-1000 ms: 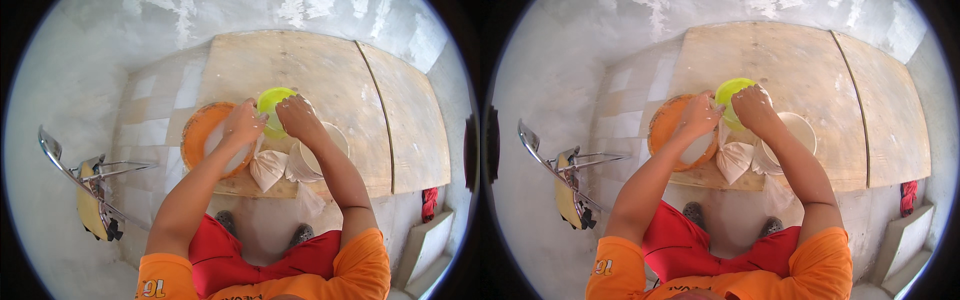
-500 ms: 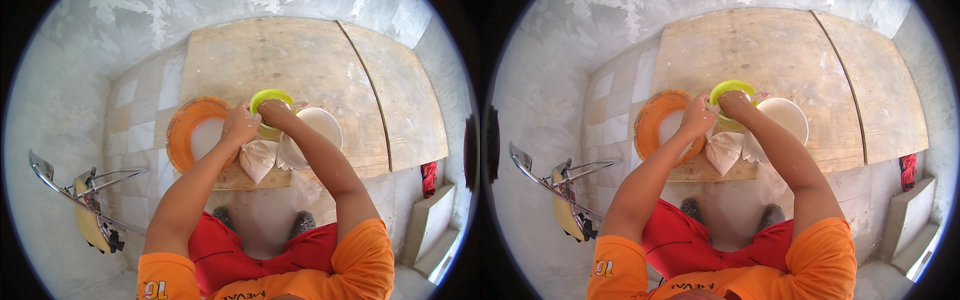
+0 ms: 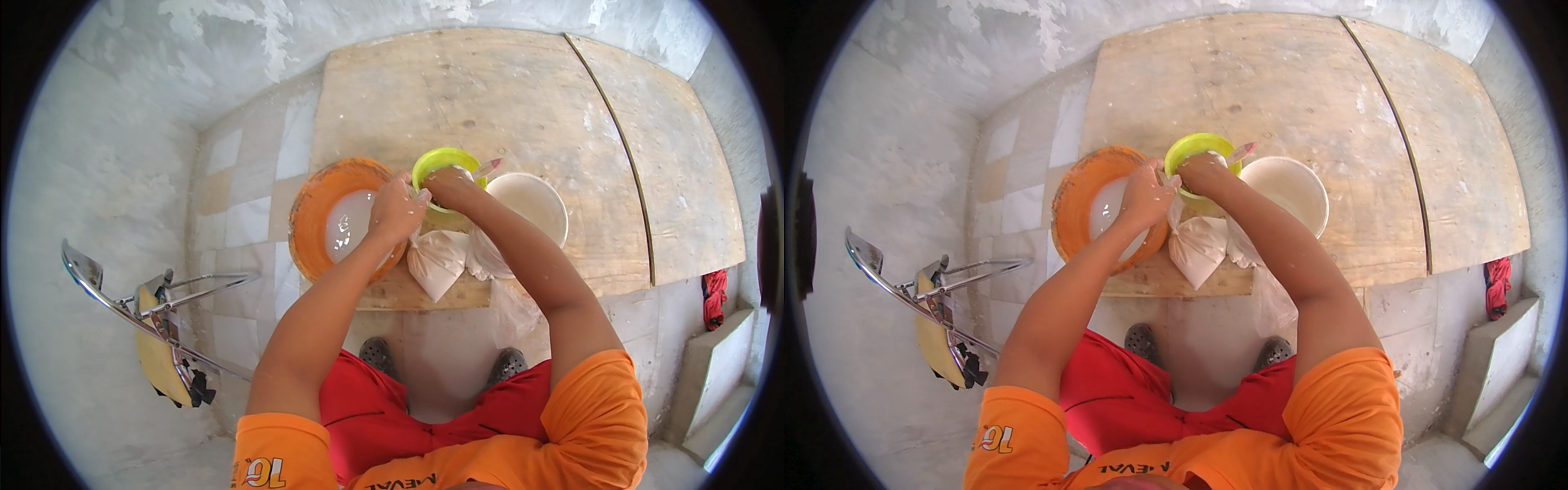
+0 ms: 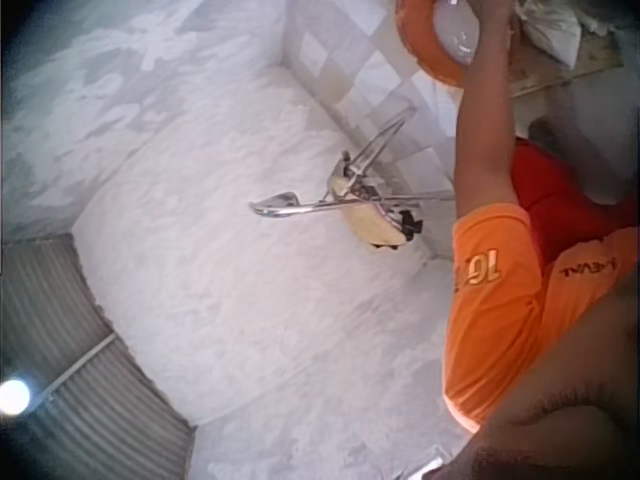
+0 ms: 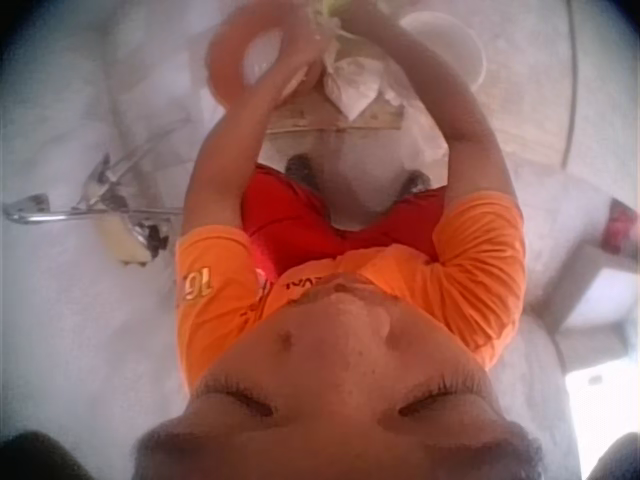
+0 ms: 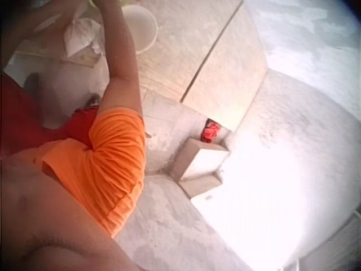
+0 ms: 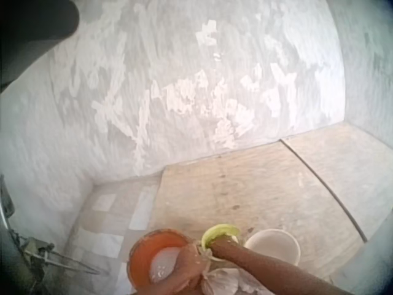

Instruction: The person mixes a white substance, likely plaster or joint compound, in a small bucket using a stick, adding liquid from a yellow cup and the contents of a small plastic bag.

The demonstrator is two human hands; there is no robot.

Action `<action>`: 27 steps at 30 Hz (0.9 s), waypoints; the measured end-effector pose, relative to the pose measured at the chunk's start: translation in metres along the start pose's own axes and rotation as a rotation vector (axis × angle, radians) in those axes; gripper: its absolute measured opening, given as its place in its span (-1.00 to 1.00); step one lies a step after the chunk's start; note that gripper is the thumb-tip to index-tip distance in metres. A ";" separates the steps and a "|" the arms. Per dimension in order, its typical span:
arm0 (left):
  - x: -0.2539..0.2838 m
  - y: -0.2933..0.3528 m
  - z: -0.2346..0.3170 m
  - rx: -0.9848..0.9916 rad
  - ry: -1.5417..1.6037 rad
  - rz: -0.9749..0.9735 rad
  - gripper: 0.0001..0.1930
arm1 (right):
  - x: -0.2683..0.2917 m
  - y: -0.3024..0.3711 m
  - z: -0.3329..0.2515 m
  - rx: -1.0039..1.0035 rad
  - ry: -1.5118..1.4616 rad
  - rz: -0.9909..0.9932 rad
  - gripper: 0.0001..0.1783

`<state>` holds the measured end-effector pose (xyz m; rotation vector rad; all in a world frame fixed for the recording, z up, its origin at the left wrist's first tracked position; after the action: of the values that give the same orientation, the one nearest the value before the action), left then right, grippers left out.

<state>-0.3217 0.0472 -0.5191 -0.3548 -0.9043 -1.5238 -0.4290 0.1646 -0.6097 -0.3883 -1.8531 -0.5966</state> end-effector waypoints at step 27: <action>0.010 0.005 -0.007 0.032 -0.331 -0.002 -0.60 | -0.010 0.009 -0.012 0.052 0.102 -0.035 -0.86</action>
<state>-0.3169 0.0362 -0.5149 -0.5948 -1.1859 -1.4749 -0.4117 0.1654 -0.6135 -0.2868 -1.7772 -0.5800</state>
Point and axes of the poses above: each hand's wrist, its own y-axis away from the middle knuckle, its own x-axis out of the back of the hand, z = x × y, the point moved 2 cm from there along -y, towards the middle knuckle, and after that the axes turned 13 degrees about -z, right-handed, at the moved point
